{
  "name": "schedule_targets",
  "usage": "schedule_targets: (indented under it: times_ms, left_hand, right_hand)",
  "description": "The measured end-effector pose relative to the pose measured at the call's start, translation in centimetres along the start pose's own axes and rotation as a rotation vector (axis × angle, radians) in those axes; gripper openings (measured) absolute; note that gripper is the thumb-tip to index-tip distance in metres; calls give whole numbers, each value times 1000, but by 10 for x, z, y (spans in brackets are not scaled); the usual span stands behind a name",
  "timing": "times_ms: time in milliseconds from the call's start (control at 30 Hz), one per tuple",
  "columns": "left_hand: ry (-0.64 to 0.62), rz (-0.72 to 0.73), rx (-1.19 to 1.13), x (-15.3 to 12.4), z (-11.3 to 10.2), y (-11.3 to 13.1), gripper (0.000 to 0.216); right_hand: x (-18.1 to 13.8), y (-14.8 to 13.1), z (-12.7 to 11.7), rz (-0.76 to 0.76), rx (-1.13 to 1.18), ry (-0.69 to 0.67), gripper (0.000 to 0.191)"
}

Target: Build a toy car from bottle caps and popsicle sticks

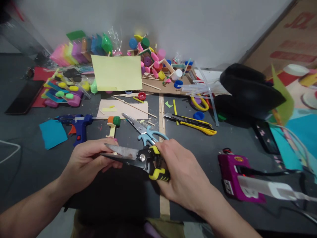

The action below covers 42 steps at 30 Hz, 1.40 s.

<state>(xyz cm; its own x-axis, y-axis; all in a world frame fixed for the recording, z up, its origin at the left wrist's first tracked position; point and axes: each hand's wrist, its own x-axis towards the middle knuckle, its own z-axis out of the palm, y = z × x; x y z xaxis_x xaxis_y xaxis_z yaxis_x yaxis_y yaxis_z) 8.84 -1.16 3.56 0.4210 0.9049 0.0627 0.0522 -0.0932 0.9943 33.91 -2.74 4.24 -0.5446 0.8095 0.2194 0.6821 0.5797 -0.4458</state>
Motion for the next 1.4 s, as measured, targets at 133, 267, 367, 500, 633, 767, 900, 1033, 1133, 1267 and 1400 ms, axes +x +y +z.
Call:
schedule_targets:
  times_ms: [133, 267, 367, 500, 633, 767, 900, 1033, 1133, 1267, 1400]
  left_hand:
    - [7, -10, 53, -1, 2, 1, 25]
    - [49, -69, 42, -2, 5, 1, 24]
    - [55, -43, 20, 0, 6, 3, 19]
    - [71, 117, 163, 2, 6, 9, 19]
    - [146, 236, 260, 1, 5, 9, 18]
    - [202, 297, 304, -1, 4, 3, 16]
    - [204, 308, 330, -2, 4, 0, 15]
    - [190, 327, 367, -1, 4, 2, 16]
    - [181, 308, 368, -1, 5, 3, 16]
    - [160, 305, 324, -1, 5, 2, 15]
    - [189, 334, 318, 0, 5, 1, 17]
  right_hand:
    - [-4, 1, 3, -4, -66, 15, 27]
    - [-4, 2, 4, 18, -83, 35, 29]
    - [0, 1, 3, 61, -16, 65, 26]
    - [2, 0, 1, 72, 35, 66, 31]
    - [1, -1, 2, 42, 38, 28, 32]
    - [0, -2, 1, 46, 25, 3, 30]
    - [0, -3, 2, 35, 24, -9, 27]
    - [-4, -1, 4, 5, -24, 12, 25]
    - [-6, 0, 4, 3, -58, 30, 26]
    - [-3, 1, 2, 58, 7, 57, 30]
    - [3, 3, 2, 92, 53, 69, 35]
